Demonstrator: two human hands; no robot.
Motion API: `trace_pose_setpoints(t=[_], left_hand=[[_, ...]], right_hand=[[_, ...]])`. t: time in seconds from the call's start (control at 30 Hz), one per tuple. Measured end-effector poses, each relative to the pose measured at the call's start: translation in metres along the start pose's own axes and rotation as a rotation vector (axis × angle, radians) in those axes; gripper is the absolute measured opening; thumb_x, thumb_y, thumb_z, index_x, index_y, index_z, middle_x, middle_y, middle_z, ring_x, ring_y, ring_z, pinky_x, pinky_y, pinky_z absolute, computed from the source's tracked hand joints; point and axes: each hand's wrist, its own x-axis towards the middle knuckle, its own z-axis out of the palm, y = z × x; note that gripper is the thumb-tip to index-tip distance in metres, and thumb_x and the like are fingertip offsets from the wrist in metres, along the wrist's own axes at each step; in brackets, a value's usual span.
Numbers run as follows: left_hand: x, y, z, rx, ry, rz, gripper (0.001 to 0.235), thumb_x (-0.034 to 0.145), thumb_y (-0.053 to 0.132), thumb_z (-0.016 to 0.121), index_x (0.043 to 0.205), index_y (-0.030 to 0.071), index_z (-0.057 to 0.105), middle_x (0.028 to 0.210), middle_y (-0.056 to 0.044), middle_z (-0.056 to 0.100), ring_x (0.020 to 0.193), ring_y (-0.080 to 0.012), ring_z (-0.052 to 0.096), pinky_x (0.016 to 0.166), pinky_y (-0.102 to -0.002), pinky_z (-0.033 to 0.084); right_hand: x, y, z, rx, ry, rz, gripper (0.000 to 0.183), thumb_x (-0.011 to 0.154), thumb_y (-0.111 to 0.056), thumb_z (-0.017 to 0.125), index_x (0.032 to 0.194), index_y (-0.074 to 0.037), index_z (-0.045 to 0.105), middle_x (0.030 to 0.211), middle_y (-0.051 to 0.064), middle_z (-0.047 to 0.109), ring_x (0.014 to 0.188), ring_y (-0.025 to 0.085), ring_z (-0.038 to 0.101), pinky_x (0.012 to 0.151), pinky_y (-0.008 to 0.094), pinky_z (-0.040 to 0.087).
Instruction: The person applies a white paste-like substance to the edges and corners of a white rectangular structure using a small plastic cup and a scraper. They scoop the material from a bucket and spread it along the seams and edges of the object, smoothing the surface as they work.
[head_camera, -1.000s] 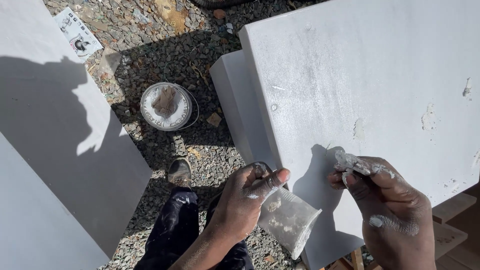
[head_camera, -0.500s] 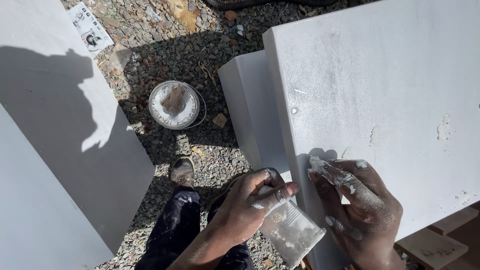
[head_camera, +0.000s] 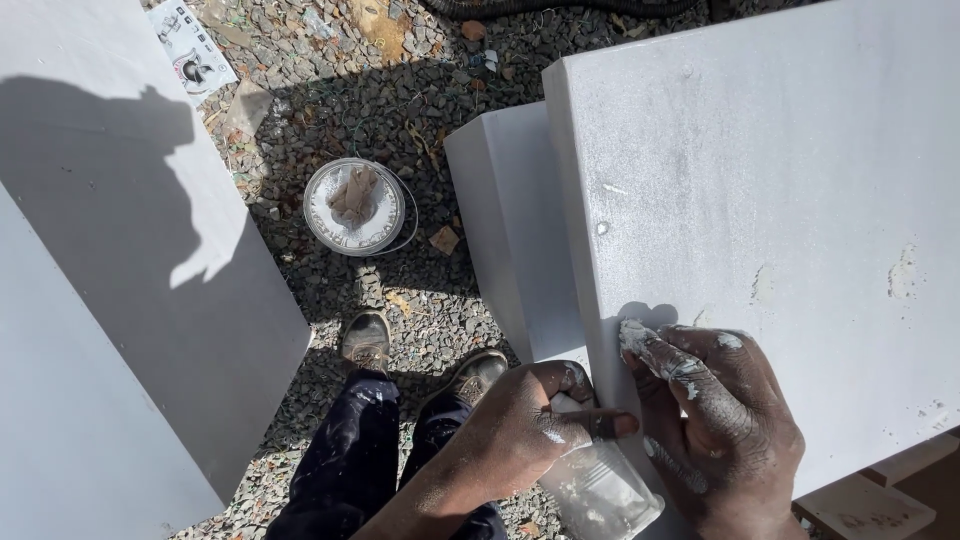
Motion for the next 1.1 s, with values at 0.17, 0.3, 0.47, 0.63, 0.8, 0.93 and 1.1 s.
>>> trace_pose_setpoints(t=[0.17,0.3,0.47,0.63,0.8,0.93,1.1], left_hand=[[0.006,0.007,-0.004,0.001,0.113,-0.018,0.031,0.083,-0.013,0.056,0.1,0.002,0.077,0.091,-0.007,0.081,0.091,-0.0147,0.079,0.078,-0.023,0.062],[0.009,0.005,0.0,0.208,0.199,-0.053,0.007,0.082,0.007,0.076,0.082,0.012,0.08,0.085,0.002,0.082,0.084,-0.0043,0.07,0.072,-0.021,0.055],[0.013,0.0,0.004,0.136,0.235,-0.061,0.012,0.085,0.002,0.067,0.08,0.008,0.076,0.092,-0.004,0.085,0.087,-0.0079,0.078,0.062,-0.021,0.054],[0.009,0.003,-0.001,0.234,0.23,-0.102,0.026,0.083,0.027,0.075,0.066,0.012,0.062,0.073,0.003,0.068,0.048,-0.005,0.036,0.043,-0.027,0.028],[0.006,-0.002,-0.019,0.405,0.198,0.019,0.038,0.08,0.05,0.077,0.068,0.017,0.063,0.063,0.009,0.061,0.064,-0.0041,0.053,0.061,-0.026,0.045],[0.009,-0.009,-0.033,0.225,0.17,0.323,0.043,0.101,0.04,0.057,0.071,0.017,0.036,0.07,0.006,0.033,0.068,-0.0114,0.035,0.066,-0.03,0.032],[0.004,0.009,-0.036,-0.001,0.229,0.386,0.036,0.094,0.035,0.062,0.118,0.009,0.069,0.129,-0.004,0.07,0.121,-0.0128,0.062,0.103,-0.028,0.044]], right_hand=[[-0.006,0.025,-0.006,-0.025,-0.146,-0.289,0.032,0.097,-0.007,0.064,0.129,-0.011,0.066,0.13,0.015,0.064,0.116,0.04,0.058,0.092,0.05,0.055],[-0.032,0.056,-0.004,0.023,-0.38,-0.016,0.052,0.085,-0.015,0.072,0.136,-0.018,0.062,0.144,0.005,0.057,0.13,0.029,0.057,0.085,0.043,0.061],[-0.012,0.038,-0.02,-0.076,-0.338,-0.427,0.019,0.094,-0.007,0.06,0.108,-0.002,0.071,0.136,0.01,0.06,0.12,0.043,0.059,0.093,0.045,0.058],[-0.006,0.025,-0.027,-0.013,-0.258,-0.321,0.028,0.091,-0.008,0.068,0.118,-0.006,0.07,0.119,0.007,0.066,0.102,0.032,0.063,0.077,0.037,0.059],[0.007,0.003,-0.021,0.192,-0.099,0.239,0.02,0.083,0.001,0.078,0.1,-0.01,0.08,0.103,0.003,0.074,0.091,0.011,0.073,0.08,0.022,0.056],[0.037,0.002,-0.022,0.906,-0.059,0.611,0.009,0.093,0.003,0.064,0.098,0.008,0.071,0.088,0.015,0.061,0.077,0.024,0.059,0.067,0.03,0.047],[0.063,0.003,-0.009,1.209,-0.176,0.683,0.019,0.095,-0.006,0.066,0.076,-0.003,0.067,0.066,0.008,0.051,0.055,0.019,0.045,0.047,0.031,0.031]])
